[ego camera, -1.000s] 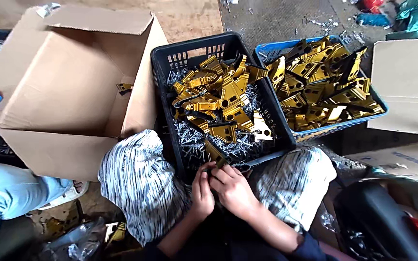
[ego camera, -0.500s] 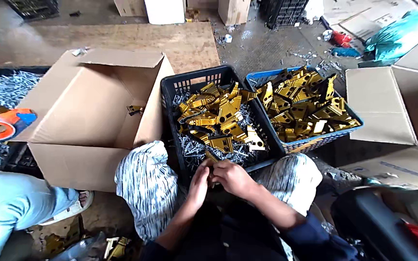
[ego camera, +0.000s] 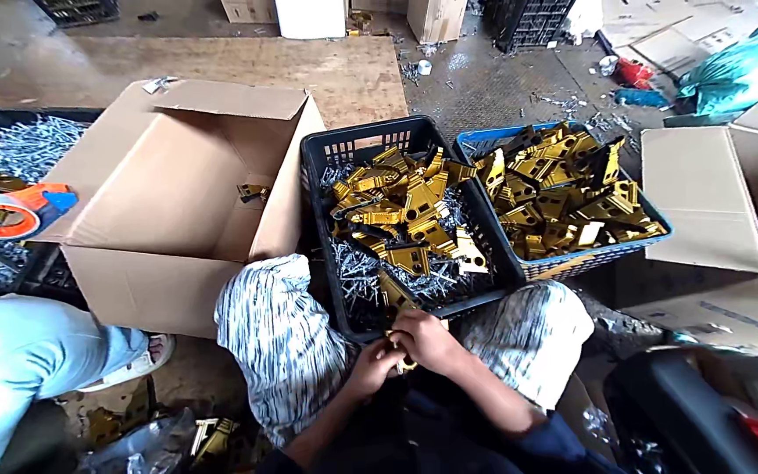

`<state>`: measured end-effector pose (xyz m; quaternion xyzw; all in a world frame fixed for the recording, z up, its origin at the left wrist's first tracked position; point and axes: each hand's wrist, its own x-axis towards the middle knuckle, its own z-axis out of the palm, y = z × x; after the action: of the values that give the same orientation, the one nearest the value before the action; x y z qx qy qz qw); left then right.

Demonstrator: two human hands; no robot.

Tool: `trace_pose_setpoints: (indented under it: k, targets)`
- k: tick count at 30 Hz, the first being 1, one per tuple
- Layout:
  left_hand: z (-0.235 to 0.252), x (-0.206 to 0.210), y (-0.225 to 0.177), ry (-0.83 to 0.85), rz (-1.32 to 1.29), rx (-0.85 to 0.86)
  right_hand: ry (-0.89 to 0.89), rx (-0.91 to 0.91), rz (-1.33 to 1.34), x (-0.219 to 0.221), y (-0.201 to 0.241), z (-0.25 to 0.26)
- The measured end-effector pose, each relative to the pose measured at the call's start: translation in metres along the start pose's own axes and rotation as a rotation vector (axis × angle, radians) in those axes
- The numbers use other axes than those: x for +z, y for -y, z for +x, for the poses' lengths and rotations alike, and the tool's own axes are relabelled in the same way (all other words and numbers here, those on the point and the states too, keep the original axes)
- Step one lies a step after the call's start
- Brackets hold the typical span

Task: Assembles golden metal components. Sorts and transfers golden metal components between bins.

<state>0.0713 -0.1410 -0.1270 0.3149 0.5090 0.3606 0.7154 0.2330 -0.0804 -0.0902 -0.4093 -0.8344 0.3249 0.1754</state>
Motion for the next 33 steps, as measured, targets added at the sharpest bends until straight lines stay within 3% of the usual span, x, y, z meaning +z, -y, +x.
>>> trace_pose_setpoints:
  k: [5,9,11,14,18,22,24,27,31,33]
  targets:
    - [0.003,0.007,-0.004,-0.062,-0.162,-0.046,0.101,0.135,0.032,-0.019,0.011,0.023]
    - [0.007,0.008,0.005,-0.096,-0.135,0.024,-0.078,0.145,-0.103,-0.001,0.025,0.050]
    - [0.009,0.006,0.010,-0.125,-0.095,0.084,-0.077,0.163,-0.199,0.018,0.030,0.065]
    - [0.012,0.000,0.017,-0.146,-0.029,0.137,0.157,0.309,-0.311,0.026,0.037,0.079]
    - [0.013,-0.007,0.021,-0.131,0.042,0.245,0.290,0.436,-0.384,0.026,0.048,0.089]
    - [0.007,-0.003,0.015,-0.152,-0.028,0.159,0.401,0.524,-0.379,0.027,0.053,0.099]
    - [0.005,0.001,0.001,-0.140,-0.054,0.049,0.422,0.490,-0.215,0.020,0.043,0.101]
    - [-0.003,0.001,-0.014,-0.082,-0.056,-0.096,0.323,0.341,0.277,0.002,0.012,0.087]
    - [-0.021,-0.010,-0.028,-0.054,-0.035,0.005,0.383,0.184,0.089,-0.039,-0.009,0.041]
    - [-0.033,-0.023,-0.033,0.116,0.053,0.094,0.342,0.095,0.116,-0.044,-0.013,0.013]
